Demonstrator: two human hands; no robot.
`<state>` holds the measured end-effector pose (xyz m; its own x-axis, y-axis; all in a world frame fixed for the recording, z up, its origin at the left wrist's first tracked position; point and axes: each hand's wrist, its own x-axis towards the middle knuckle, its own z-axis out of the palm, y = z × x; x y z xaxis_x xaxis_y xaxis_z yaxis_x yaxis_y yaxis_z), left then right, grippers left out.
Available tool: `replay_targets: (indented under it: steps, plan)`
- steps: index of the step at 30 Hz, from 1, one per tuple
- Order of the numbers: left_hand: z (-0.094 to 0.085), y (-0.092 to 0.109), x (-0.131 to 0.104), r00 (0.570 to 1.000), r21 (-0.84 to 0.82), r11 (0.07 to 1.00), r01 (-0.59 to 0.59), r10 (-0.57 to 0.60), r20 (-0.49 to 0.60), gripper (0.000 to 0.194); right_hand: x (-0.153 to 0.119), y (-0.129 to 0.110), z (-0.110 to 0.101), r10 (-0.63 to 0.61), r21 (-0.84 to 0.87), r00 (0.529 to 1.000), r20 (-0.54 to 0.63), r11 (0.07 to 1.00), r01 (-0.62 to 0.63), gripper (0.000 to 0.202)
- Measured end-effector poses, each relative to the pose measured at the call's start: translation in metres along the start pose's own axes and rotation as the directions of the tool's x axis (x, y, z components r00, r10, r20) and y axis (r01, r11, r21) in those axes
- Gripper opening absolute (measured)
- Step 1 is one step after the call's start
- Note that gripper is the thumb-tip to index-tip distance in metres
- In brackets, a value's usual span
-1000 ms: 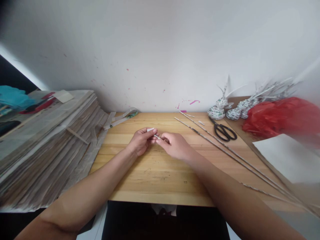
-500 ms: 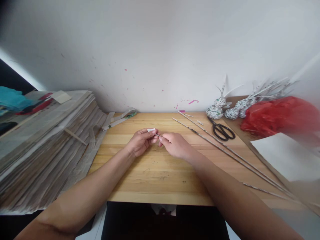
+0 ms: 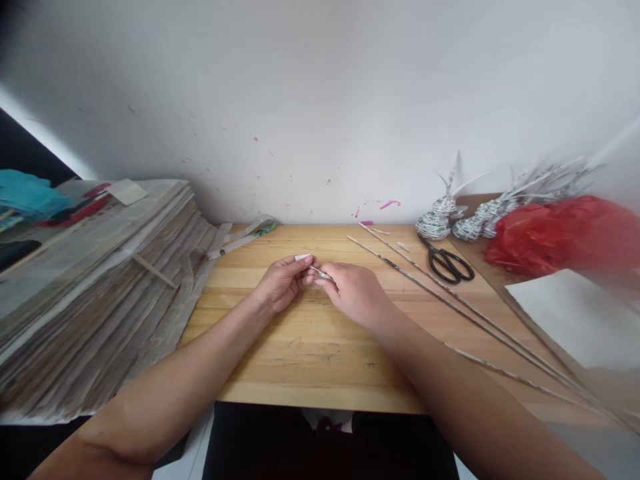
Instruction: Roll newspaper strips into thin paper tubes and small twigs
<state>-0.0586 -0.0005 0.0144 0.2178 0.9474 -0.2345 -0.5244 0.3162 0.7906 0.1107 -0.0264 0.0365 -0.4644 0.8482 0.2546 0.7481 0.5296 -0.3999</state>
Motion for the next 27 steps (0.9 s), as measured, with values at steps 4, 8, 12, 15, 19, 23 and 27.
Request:
replay_targets:
  steps: [4, 8, 12, 15, 19, 23, 27]
  plan:
    - [0.000, -0.001, 0.000, 1.000, 0.004, 1.000, -0.004, 0.004, 0.010, 0.014, -0.001, 0.003, 0.000, -0.023, -0.132, 0.999, 0.025, 0.991, 0.026, 0.032]
    - [-0.001, -0.002, 0.001, 1.000, 0.007, 1.000, 0.007, -0.007, 0.006, 0.013, 0.001, 0.001, -0.001, -0.017, -0.206, 0.998, 0.067, 0.978, 0.031, 0.022]
    - [-0.002, -0.002, 0.002, 1.000, -0.006, 1.000, 0.011, -0.011, -0.007, 0.010, 0.001, -0.005, -0.003, 0.051, -0.192, 0.993, 0.106, 0.981, -0.030, 0.027]
    - [-0.002, -0.002, 0.001, 1.000, -0.004, 1.000, 0.003, -0.003, 0.007, 0.010, 0.000, -0.005, -0.003, 0.062, -0.131, 0.994, 0.094, 0.990, -0.049, 0.033]
    - [0.000, -0.001, -0.001, 1.000, 0.009, 1.000, 0.003, -0.003, 0.009, 0.014, 0.000, 0.001, -0.001, 0.094, 0.076, 0.989, 0.112, 0.992, -0.103, 0.037]
    - [0.001, 0.000, -0.001, 0.999, 0.017, 1.000, 0.007, -0.008, 0.033, 0.019, 0.002, 0.009, 0.002, 0.176, 0.467, 0.938, 0.300, 0.830, -0.305, 0.040]
    - [0.000, 0.000, -0.002, 0.996, 0.008, 1.000, -0.005, 0.004, 0.093, 0.021, 0.004, 0.013, 0.004, 0.190, 0.671, 0.882, 0.431, 0.585, -0.454, 0.041]
